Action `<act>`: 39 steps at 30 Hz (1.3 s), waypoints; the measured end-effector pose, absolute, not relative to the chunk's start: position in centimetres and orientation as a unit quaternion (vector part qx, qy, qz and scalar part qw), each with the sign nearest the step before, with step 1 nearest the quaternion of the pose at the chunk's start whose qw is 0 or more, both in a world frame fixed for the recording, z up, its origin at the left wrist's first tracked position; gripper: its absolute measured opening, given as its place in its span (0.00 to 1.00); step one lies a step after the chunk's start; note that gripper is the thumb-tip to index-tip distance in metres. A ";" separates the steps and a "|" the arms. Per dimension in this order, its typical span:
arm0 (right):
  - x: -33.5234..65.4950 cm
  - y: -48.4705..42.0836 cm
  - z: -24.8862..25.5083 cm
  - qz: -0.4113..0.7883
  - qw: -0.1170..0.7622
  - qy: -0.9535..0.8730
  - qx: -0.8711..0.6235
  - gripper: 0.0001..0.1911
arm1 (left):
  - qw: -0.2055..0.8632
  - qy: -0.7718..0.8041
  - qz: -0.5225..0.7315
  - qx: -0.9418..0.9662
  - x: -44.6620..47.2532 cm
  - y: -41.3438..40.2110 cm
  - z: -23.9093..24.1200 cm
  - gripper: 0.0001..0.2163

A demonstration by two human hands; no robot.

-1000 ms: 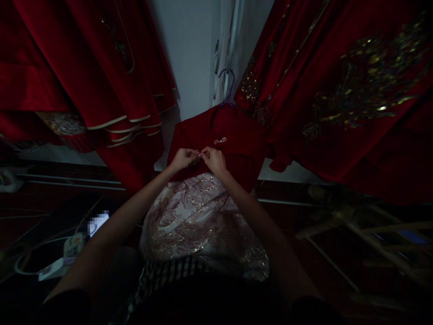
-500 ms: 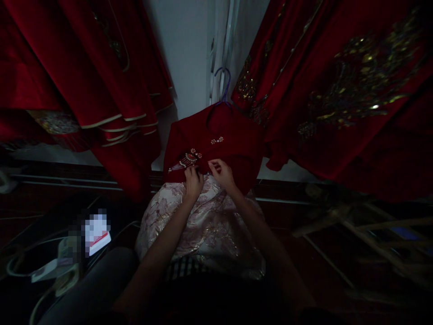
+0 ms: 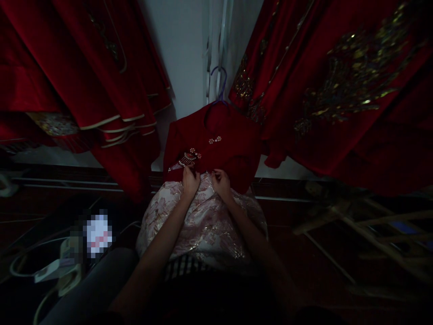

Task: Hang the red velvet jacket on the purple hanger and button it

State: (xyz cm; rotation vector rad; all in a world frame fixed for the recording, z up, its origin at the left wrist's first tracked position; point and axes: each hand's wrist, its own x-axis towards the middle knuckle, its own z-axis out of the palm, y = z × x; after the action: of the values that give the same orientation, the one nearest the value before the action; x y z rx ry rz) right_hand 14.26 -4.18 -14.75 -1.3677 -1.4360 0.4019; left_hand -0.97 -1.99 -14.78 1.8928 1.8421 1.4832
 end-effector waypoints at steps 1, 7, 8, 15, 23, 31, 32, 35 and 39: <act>14.5 -3.8 -14.7 0.213 0.521 -0.599 -0.570 0.13 | 0.059 0.617 0.477 0.623 -1.0 -1.7 -14.5 0.12; 15.9 -3.0 -14.2 0.324 0.497 -0.575 -0.564 0.17 | 0.041 0.725 0.360 0.585 -0.5 0.3 -12.6 0.17; 16.1 -3.1 -14.0 0.325 0.495 -0.572 -0.567 0.16 | 0.036 0.729 0.340 0.592 -0.5 0.4 -12.4 0.17; 18.5 -4.0 -9.8 0.447 0.482 -0.579 -0.483 0.14 | 0.048 0.709 0.210 0.671 -3.1 -0.6 -10.3 0.13; 20.8 -5.5 -4.9 0.559 0.471 -0.537 -0.421 0.16 | 0.109 0.680 0.281 0.668 -6.6 -5.1 -6.2 0.10; 17.2 -6.8 -3.8 0.581 0.476 -0.536 -0.385 0.15 | 0.288 0.572 0.541 0.545 -1.8 -5.9 -12.3 0.10; 16.3 -6.6 -4.5 0.567 0.483 -0.538 -0.394 0.14 | 0.302 0.558 0.571 0.521 -1.3 -5.8 -13.3 0.10; 13.4 -5.6 -8.0 0.514 0.505 -0.542 -0.432 0.15 | 0.337 0.539 0.600 0.485 -0.7 -5.5 -15.4 0.13; 10.1 -4.9 -12.7 0.383 0.562 -0.559 -0.474 0.14 | 0.373 0.519 0.624 0.449 -1.5 -5.1 -16.0 0.16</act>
State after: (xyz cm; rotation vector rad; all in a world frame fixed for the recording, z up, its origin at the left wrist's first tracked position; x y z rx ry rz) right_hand 10.10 -4.90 -12.68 -1.1161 -1.3176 0.9026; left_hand -1.45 -5.13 -15.96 1.1509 1.3304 1.6000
